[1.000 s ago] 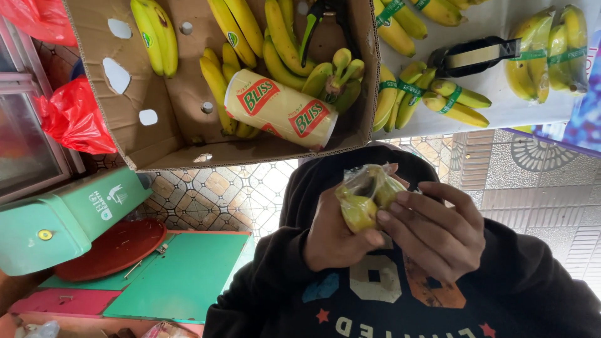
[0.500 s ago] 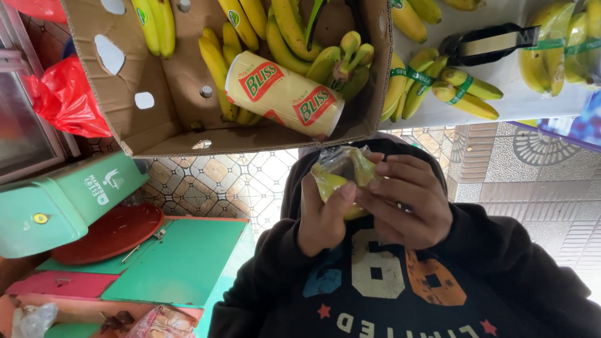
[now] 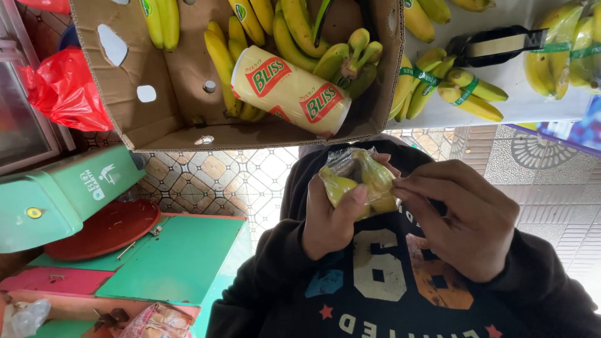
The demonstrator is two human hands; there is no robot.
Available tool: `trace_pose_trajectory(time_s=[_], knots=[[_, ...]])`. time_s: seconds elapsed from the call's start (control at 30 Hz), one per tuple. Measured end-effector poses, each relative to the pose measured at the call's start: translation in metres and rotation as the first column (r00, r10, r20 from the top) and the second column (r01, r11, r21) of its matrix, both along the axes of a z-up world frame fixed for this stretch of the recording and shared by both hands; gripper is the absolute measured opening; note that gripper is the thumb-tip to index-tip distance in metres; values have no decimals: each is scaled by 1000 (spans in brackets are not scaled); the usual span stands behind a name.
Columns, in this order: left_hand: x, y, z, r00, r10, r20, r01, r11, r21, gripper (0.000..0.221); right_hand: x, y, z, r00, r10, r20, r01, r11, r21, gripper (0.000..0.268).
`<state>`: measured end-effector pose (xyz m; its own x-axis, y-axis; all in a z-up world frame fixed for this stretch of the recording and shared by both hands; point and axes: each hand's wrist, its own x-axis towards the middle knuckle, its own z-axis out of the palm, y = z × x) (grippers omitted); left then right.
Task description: The person is wrapping individual bananas and bunches of bananas in plastic film and securing them with tape from a dispenser.
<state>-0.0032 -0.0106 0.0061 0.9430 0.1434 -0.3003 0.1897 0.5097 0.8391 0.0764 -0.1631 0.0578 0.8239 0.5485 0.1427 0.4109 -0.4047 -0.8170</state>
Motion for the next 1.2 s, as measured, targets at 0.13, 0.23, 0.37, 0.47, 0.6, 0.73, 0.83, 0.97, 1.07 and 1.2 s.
trace_pose_trajectory(time_s=[0.13, 0.23, 0.37, 0.47, 0.6, 0.73, 0.83, 0.97, 1.07, 1.2], knots=[[0, 3, -2, 1000, 2, -18, -4, 993, -116, 47, 10, -7, -8, 969, 136, 205, -133, 991, -28, 9], [3, 8, 0, 999, -36, -22, 33, 995, -96, 55, 15, -17, -19, 900, 237, 367, -218, 972, -93, 9], [-1, 10, -3, 999, -48, -25, 43, 985, -169, 57, 16, -41, -50, 725, 361, 586, -313, 931, -186, 16], [-3, 13, -5, 998, -61, -7, 58, 975, -212, 59, 18, -35, -60, 644, 377, 666, -379, 913, -150, 14], [0, 20, 0, 993, -115, 36, 120, 975, -189, 57, 8, -14, -78, 735, 109, 669, -281, 947, 154, 9], [10, 14, -9, 970, 1, 241, 25, 994, -105, 47, -2, -10, -100, 760, -87, 644, -214, 902, 374, 12], [8, 12, -6, 969, 20, 248, 18, 989, -149, 48, -5, -13, -106, 743, -110, 660, -214, 896, 390, 13], [11, 17, -15, 969, -7, 248, 57, 980, -193, 48, -4, -10, -112, 763, -88, 640, -247, 875, 416, 12], [6, 15, -29, 975, 12, 221, 40, 973, -227, 45, 5, -2, -99, 854, 31, 519, -313, 827, 466, 10], [8, 19, -19, 987, -64, 148, 129, 867, -482, 62, -7, -4, -125, 935, -8, 355, -218, 776, 591, 8]])
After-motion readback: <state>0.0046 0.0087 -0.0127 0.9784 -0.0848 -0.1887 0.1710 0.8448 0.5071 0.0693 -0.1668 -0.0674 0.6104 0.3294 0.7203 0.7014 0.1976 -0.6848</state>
